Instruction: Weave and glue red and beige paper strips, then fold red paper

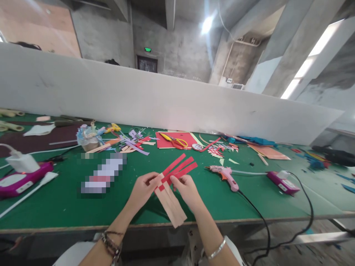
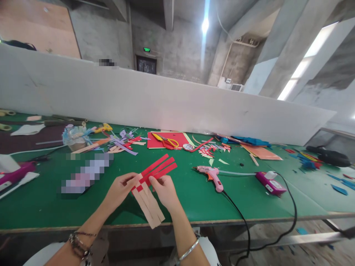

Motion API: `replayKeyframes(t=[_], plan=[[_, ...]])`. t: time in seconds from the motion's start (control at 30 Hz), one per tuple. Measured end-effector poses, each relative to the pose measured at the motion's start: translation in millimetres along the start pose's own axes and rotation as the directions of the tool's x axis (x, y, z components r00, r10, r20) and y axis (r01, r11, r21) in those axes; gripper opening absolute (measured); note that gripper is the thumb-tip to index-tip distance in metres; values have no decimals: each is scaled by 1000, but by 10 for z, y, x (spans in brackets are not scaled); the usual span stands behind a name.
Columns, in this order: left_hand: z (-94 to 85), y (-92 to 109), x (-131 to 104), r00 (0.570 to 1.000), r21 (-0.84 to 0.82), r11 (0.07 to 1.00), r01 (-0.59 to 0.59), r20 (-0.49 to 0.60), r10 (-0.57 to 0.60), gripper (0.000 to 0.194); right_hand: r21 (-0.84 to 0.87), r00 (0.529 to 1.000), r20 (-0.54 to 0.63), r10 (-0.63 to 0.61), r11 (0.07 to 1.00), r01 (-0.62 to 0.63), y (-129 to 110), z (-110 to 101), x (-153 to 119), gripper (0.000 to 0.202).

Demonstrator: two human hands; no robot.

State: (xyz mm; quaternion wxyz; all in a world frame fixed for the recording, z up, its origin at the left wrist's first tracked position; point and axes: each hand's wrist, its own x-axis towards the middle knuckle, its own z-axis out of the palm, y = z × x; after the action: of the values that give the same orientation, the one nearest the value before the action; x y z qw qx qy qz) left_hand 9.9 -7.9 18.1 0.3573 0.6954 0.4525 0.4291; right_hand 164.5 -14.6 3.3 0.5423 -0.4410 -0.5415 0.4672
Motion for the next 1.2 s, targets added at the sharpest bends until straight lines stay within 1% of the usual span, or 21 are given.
replayKeyframes(t=[0.1, 0.17, 0.27, 0.4, 0.53, 0.6, 0.7, 0.8, 0.9, 1.0, 1.07, 1.13, 1.2], plan=[[-15, -76, -2, 998, 65, 998, -13, 65, 8, 41, -74, 998, 63, -13, 997, 17, 21, -13, -16, 33], [-22, -106, -14, 993, 64, 998, -10, 119, 2, 42, -137, 998, 64, -12, 990, 20, 30, -22, -33, 36], [-37, -127, -36, 977, 59, 998, -5, 214, -8, 38, -209, 997, 74, 7, 978, 9, 34, -30, -52, 40], [-67, -133, -51, 949, 68, 998, 14, 312, -35, 37, -292, 995, 96, 15, 956, 13, 45, -18, -62, 38], [-86, -150, -46, 952, 60, 998, 8, 306, -26, 36, -373, 993, 78, -91, 921, 114, 57, 17, -62, 35], [-94, -174, -39, 955, 57, 998, -2, 296, -15, 36, -369, 989, 82, -125, 918, 147, 64, 27, -58, 32], [-114, -216, -32, 950, 64, 998, 0, 310, -20, 38, -307, 993, 90, -77, 946, 102, 71, 20, -49, 30], [-134, -233, -40, 928, 102, 995, 8, 370, -46, 41, -237, 997, 65, -33, 970, 47, 60, -6, -42, 26], [-131, -223, -57, 919, 117, 992, -48, 395, -2, 39, -245, 998, 57, -27, 969, 40, 42, -23, -48, 24], [-105, -219, -61, 931, 116, 989, -90, 363, 42, 40, -281, 993, 112, -34, 957, 65, 44, -14, -65, 22], [-88, -224, -52, 941, 147, 983, -108, 335, 53, 42, -288, 991, 121, -55, 954, 88, 57, -5, -71, 20], [-80, -226, -44, 946, 179, 975, -136, 315, 74, 42, -275, 993, 103, -57, 958, 84, 73, -3, -66, 19], [-78, -215, -45, 946, 192, 969, -156, 310, 90, 42, -242, 997, 67, -37, 969, 53, 84, -8, -53, 20]])
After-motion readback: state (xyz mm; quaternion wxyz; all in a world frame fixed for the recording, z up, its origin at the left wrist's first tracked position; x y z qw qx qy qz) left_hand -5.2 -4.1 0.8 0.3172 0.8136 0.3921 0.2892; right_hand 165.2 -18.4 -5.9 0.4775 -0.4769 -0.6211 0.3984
